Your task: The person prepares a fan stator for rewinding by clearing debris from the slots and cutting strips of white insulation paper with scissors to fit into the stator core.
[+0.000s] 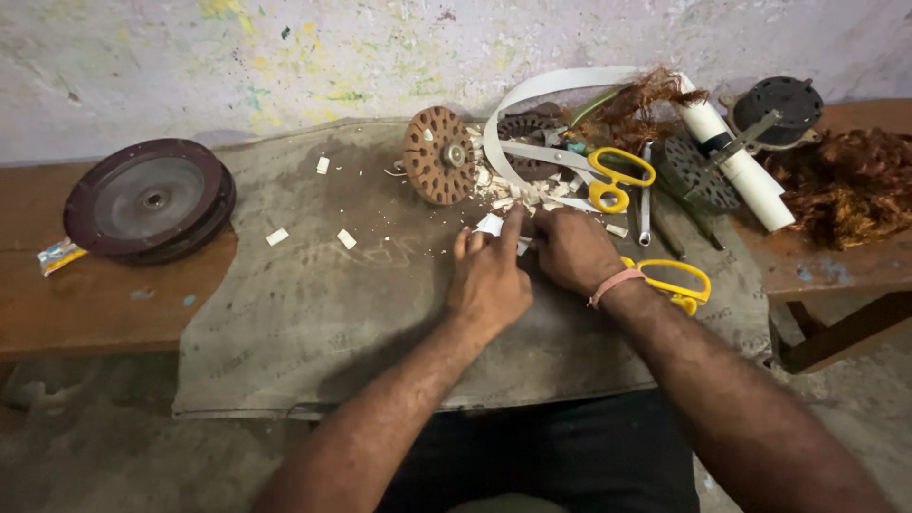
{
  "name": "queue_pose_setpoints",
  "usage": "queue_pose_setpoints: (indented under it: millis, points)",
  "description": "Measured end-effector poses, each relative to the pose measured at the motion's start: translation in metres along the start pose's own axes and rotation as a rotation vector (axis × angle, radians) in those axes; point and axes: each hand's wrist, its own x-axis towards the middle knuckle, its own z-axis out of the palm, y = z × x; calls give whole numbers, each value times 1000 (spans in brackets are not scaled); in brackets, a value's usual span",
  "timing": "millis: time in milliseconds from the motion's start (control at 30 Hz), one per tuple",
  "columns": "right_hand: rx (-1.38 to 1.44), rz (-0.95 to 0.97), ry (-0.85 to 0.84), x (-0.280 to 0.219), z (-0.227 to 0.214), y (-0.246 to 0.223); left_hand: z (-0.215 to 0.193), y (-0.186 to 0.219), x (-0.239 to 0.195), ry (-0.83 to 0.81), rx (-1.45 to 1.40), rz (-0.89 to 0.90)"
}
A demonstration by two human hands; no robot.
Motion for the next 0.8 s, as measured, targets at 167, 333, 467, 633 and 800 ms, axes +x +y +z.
queue_pose_setpoints:
  millis: [167, 333, 467, 633, 800]
  points:
    - [117, 18, -105, 3, -5, 11, 11, -5, 2, -81, -18, -115]
    - [180, -6, -153, 7, -9, 10, 18, 0, 5, -57, -16, -189]
    - [121, -4, -146, 8, -10, 2, 21, -1, 6, -8, 12, -160]
    - [64, -20, -119, 8, -18, -16, 16, 1, 11, -38, 9, -166]
    - [-41, 111, -97, 7, -11, -20, 15, 2, 15, -61, 73, -134]
